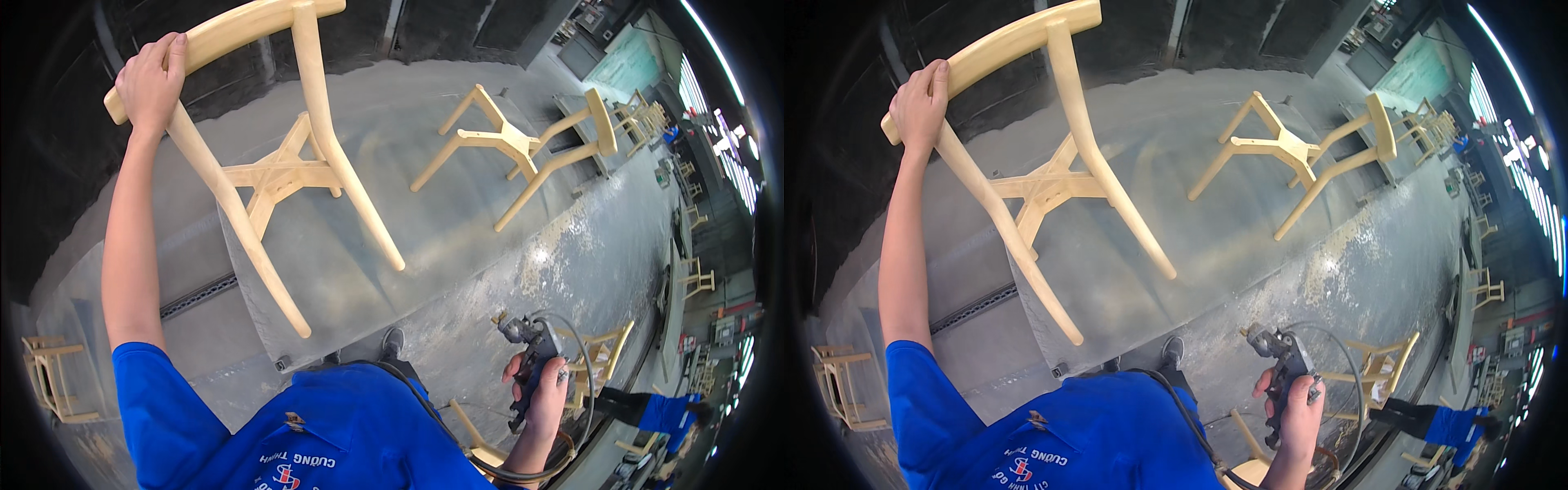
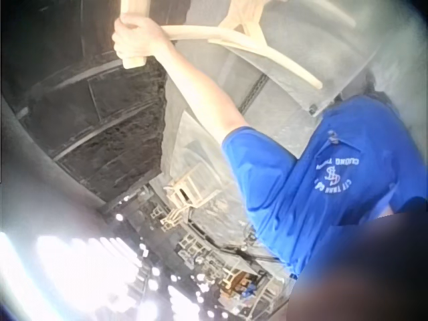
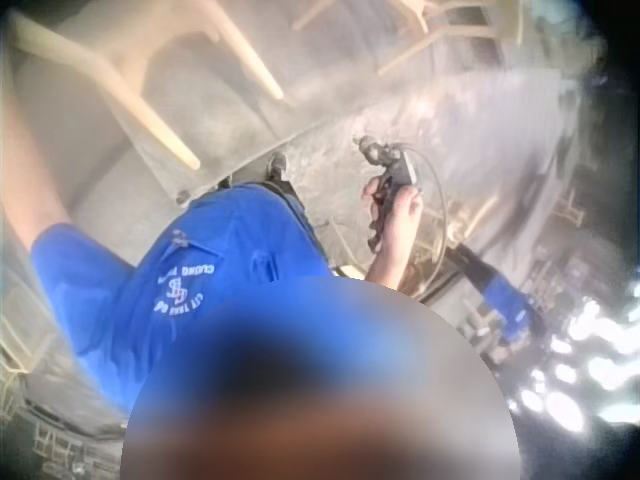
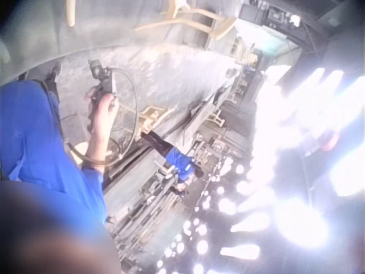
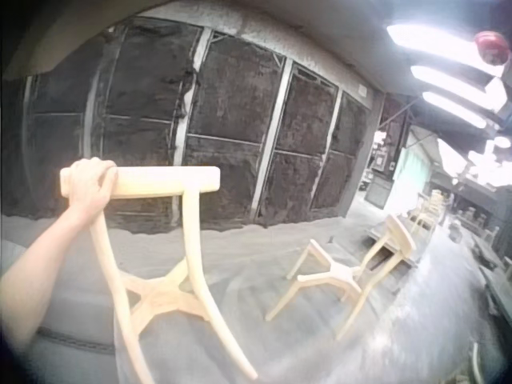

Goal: The person uses a spray gun to apply finish to wooden chair frames in a workshop. They pick up each chair, rotate it to access different sides, and spray the surfaces before placing it back on the workbench.

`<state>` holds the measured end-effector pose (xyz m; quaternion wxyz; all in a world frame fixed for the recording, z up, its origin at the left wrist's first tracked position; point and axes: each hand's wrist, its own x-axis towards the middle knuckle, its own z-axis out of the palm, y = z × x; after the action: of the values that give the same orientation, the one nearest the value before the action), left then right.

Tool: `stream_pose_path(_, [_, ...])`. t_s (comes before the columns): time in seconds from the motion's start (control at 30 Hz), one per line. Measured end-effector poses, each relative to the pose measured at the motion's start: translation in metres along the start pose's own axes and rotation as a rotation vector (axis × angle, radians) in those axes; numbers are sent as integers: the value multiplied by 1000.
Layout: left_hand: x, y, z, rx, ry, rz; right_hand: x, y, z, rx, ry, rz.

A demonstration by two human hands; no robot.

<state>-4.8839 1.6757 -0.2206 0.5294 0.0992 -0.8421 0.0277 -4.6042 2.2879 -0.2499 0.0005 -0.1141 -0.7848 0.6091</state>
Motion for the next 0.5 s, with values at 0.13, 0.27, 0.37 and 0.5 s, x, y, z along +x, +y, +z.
stream_pose_path(0.13, [-3, 0, 9, -5, 90, 6, 30, 10, -32, 47, 6, 80])
stream_pose_path(0.27, [-3, 0, 16, 23, 83, -107, 51, 27, -71, 132, -64, 119])
stream_pose_path(0.37, [-3, 2, 20, 18, 75, -131, 67, 43, -94, -13, -21, 262])
stream_pose_path(0.5, [-5, 7, 21, 43, 56, -159, 82, 65, -115, -58, -46, 348])
